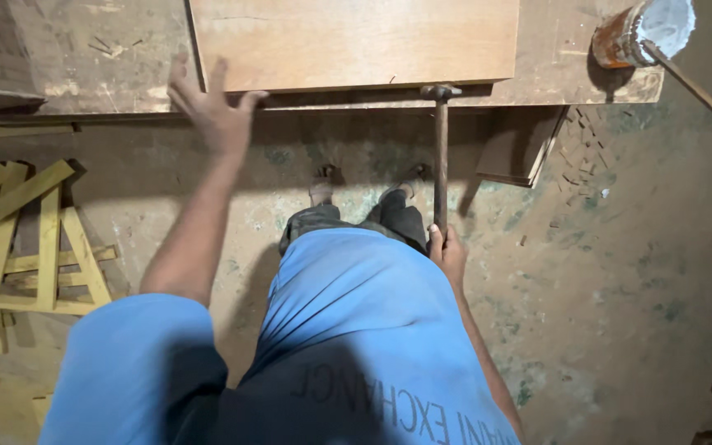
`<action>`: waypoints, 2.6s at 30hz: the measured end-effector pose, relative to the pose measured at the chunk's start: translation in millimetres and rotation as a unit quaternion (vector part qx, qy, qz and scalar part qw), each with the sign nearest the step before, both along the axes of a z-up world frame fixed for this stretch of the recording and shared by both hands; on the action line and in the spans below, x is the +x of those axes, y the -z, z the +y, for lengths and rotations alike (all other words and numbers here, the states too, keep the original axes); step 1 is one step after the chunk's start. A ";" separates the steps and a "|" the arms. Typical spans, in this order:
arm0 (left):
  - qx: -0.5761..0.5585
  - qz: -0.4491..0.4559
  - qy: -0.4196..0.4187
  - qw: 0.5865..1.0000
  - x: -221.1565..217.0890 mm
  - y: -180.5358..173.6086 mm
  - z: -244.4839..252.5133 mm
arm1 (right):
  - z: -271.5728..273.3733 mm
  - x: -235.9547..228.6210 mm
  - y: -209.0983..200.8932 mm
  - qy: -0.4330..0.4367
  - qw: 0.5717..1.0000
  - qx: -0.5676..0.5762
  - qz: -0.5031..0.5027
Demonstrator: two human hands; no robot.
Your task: The person applies glue to a wooden board, aligns it with another board on a workbench, and hammers nails into the wood to join the pieces.
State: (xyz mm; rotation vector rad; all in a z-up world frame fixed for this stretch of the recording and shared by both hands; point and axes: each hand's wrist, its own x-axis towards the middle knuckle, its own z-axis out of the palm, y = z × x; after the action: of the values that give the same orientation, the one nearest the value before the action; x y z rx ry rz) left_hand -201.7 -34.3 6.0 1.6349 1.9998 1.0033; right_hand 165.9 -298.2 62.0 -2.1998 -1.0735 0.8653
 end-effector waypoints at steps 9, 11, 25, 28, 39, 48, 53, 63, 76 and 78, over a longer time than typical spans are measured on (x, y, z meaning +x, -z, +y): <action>0.132 -0.140 0.100 0.976 -36.9 68.4 16.0 | 4.8 -4.3 -7.2 0.023 0.996 0.029 0.087; 0.143 -0.134 0.117 0.974 -41.8 74.6 18.0 | 11.2 -9.1 -14.0 0.037 0.992 0.027 0.118; 0.109 -0.130 0.137 0.976 -44.1 68.3 20.2 | 35.6 -27.0 -40.1 -0.059 0.996 0.062 0.002; 0.103 -0.144 0.152 0.972 -46.0 70.0 21.5 | 43.8 -29.8 -52.5 -0.090 0.987 0.130 -0.022; 0.125 -0.152 0.143 0.970 -41.8 66.9 18.3 | 41.8 -17.8 -26.9 -0.120 0.975 0.021 -0.186; 0.140 -0.116 0.142 0.973 -41.0 62.1 18.6 | 26.1 -12.4 -3.5 -0.020 0.914 0.391 0.109; 0.112 -0.114 0.118 0.980 -41.1 63.4 16.0 | 19.4 -5.6 12.3 -0.113 0.983 0.111 -0.095; 0.112 -0.125 0.109 0.980 -41.2 64.6 18.7 | 26.0 -7.7 26.8 -0.125 0.964 -0.023 -0.232; 0.093 -0.099 0.084 0.987 -37.5 63.0 12.6 | 51.3 -19.0 20.9 -0.064 0.982 -0.016 -0.177; 0.074 -0.157 0.066 0.983 -33.8 67.5 7.8 | 47.0 -17.6 19.6 -0.059 0.980 -0.035 -0.185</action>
State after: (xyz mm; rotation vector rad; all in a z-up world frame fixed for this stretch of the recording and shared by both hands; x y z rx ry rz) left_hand -235.6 -26.6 -61.4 1.5453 1.6249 1.2952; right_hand 148.2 -251.2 42.4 -2.4384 -1.3762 0.5601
